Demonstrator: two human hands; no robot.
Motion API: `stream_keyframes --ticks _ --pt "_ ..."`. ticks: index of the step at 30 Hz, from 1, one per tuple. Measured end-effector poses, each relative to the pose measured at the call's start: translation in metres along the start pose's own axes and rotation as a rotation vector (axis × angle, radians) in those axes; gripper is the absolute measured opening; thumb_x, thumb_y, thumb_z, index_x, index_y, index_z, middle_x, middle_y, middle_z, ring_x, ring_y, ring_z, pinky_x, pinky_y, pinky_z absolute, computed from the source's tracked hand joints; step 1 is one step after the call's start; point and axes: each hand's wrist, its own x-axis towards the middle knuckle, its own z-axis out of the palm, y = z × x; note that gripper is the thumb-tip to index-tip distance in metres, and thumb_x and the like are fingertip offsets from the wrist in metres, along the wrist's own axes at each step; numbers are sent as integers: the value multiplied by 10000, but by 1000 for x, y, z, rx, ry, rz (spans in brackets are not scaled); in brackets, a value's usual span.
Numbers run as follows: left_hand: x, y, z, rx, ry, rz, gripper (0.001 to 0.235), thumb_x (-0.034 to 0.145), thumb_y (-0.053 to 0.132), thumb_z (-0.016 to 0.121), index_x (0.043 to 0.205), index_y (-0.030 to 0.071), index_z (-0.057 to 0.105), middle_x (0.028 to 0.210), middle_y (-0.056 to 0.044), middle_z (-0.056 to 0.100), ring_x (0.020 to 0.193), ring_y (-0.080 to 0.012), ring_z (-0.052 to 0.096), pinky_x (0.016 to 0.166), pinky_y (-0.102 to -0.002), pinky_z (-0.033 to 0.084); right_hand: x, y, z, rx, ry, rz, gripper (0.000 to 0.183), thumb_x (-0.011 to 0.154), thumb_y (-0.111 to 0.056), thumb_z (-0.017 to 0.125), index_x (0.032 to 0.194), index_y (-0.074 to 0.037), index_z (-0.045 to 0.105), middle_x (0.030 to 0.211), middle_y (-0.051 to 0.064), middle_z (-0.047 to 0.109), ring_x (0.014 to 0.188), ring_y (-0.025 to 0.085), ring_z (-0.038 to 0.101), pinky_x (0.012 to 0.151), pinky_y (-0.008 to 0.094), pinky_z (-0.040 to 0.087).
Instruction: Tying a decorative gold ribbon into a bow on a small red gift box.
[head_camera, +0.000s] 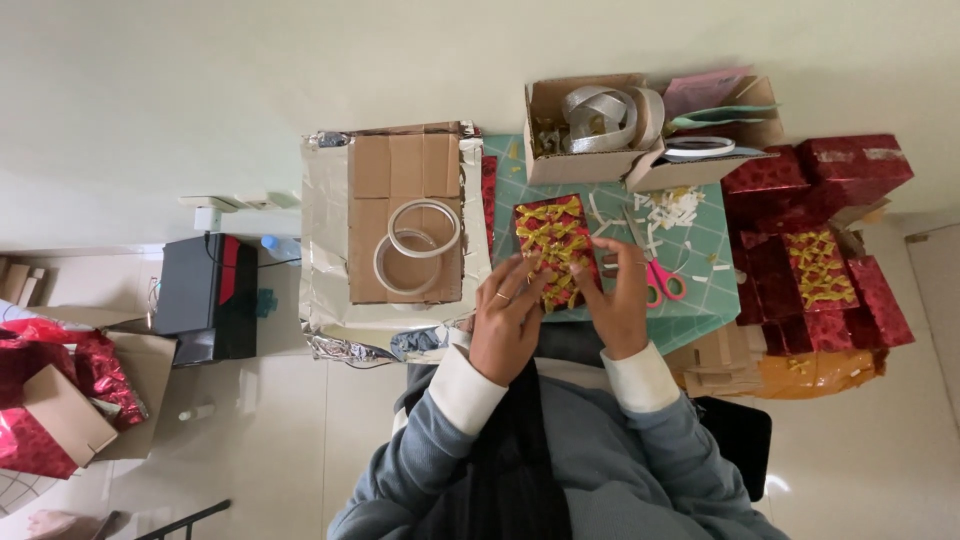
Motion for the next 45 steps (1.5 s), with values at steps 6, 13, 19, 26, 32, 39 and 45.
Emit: stream_keyframes --ticks 6,13,19,26,32,39,45 --pt "-4 11 -8 22 -92 28 465 913 -10 612 1378 -15 615 1385 -132 585 1286 -323 538 1097 -459 426 -3 -19 -11 -194 -50 -231 130 932 -106 727 1059 -103 752 1064 72 657 1054 308 558 927 415 447" --pt "-6 5 -3 90 -91 97 456 871 -32 594 1327 -34 611 1388 -147 577 1358 -334 521 1184 -495 374 -3 -12 -4 -194 -29 -212 125 930 -60 702 1025 -108 768 1018 51 674 1052 304 553 927 415 452" --pt "-4 -5 0 2 -95 67 423 876 -60 581 1291 -18 652 1363 -120 604 1328 -315 563 1192 -489 410 -2 -10 -3 -253 -31 -217 127 920 -51 704 1010 -110 771 1018 57 686 1026 319 571 902 424 458" --pt "1 0 -13 -29 -42 109 418 853 -56 608 1256 32 673 1335 -89 637 1256 -296 601 1080 -456 453 0 -15 -11 -209 -86 -185 131 931 -112 728 1050 -119 782 1008 64 687 1012 292 588 907 413 452" --pt "11 5 -17 -92 15 66 321 857 -48 621 1158 44 684 1217 -97 665 1139 -317 624 967 -433 477 19 -22 -28 -142 -141 -148 129 953 -178 728 1046 -103 777 964 83 720 936 264 639 858 381 479" --pt "100 -29 4 -148 216 169 267 895 -70 564 1137 20 634 1218 -133 657 1137 -352 603 1003 -428 486 153 4 -23 -5 -209 -324 118 1030 -94 684 1106 -33 751 1044 113 745 914 183 720 813 302 569" --pt "182 -77 48 3 228 -182 480 804 154 806 1265 199 682 1401 -145 556 1292 -401 486 1045 -534 407 246 53 51 -173 -525 -15 211 975 -26 584 1109 -38 747 934 157 754 756 269 736 724 387 582"
